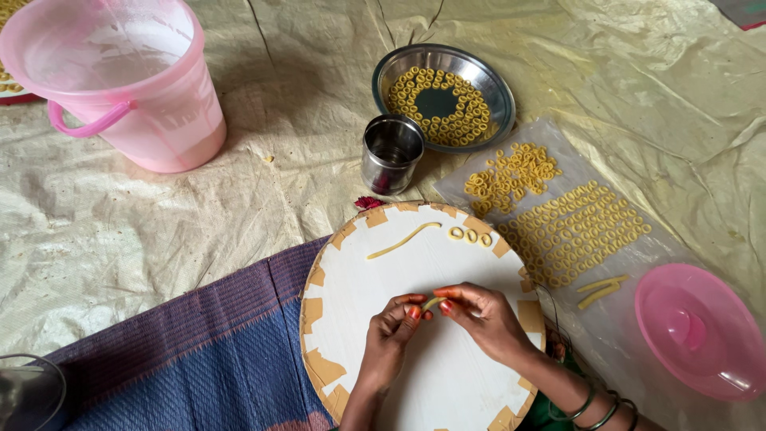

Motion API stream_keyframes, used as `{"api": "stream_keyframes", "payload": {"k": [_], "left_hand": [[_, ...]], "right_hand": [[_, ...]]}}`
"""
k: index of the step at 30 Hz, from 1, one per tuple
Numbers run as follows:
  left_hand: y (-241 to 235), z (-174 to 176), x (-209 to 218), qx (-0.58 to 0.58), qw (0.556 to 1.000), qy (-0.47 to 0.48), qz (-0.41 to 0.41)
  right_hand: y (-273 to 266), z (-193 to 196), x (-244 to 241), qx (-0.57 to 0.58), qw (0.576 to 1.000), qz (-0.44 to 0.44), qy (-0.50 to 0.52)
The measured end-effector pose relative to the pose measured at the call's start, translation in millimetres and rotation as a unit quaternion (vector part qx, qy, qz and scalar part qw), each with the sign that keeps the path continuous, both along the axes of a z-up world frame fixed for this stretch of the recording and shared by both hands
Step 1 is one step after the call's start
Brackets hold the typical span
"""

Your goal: The person rolls small pieces of yellow dough into thin ropes on a white board, then joins the ends to form small rings. The rings are placed on a plastic sheet and into a metal bowl.

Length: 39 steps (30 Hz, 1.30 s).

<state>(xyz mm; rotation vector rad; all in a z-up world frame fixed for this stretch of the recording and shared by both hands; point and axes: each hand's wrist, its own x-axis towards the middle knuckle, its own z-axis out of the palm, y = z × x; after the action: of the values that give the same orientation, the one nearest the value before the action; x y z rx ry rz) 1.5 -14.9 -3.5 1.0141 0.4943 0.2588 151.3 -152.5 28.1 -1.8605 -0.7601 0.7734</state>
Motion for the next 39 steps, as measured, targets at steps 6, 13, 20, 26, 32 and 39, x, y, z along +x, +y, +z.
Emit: {"api": "stream_keyframes", "payload": {"k": [6,13,20,26,32,39], "left_hand": [[-4,-5,4,-0.024,0.997,-0.05,0.055],[-8,9,5,0.054,0.997,-0.017,0.06],[-8,21,3,0.169,0.983,-0.018,0.073],[-6,23,2,0.252,0.965,-0.009,0.078],[-2,23,3,0.324,0.944,-0.014,0.053],[-4,14,14,0.186,0.981,0.014,0.051]], "right_hand": [[-3,-32,-3,0.045,0.988,-0.028,0.148],[-3,-20,-16,-0.016,0.991,-0.001,0.134],[-1,6,-13,-0.038,0.97,-0.024,0.24],[-5,10,-11,-0.031,0.955,-0.023,0.296],[-15,-2,-4,-0.055,0.949,0.002,0.309],[-37,3,-1,-0.084,0.949,0.088,-0.291]]}}
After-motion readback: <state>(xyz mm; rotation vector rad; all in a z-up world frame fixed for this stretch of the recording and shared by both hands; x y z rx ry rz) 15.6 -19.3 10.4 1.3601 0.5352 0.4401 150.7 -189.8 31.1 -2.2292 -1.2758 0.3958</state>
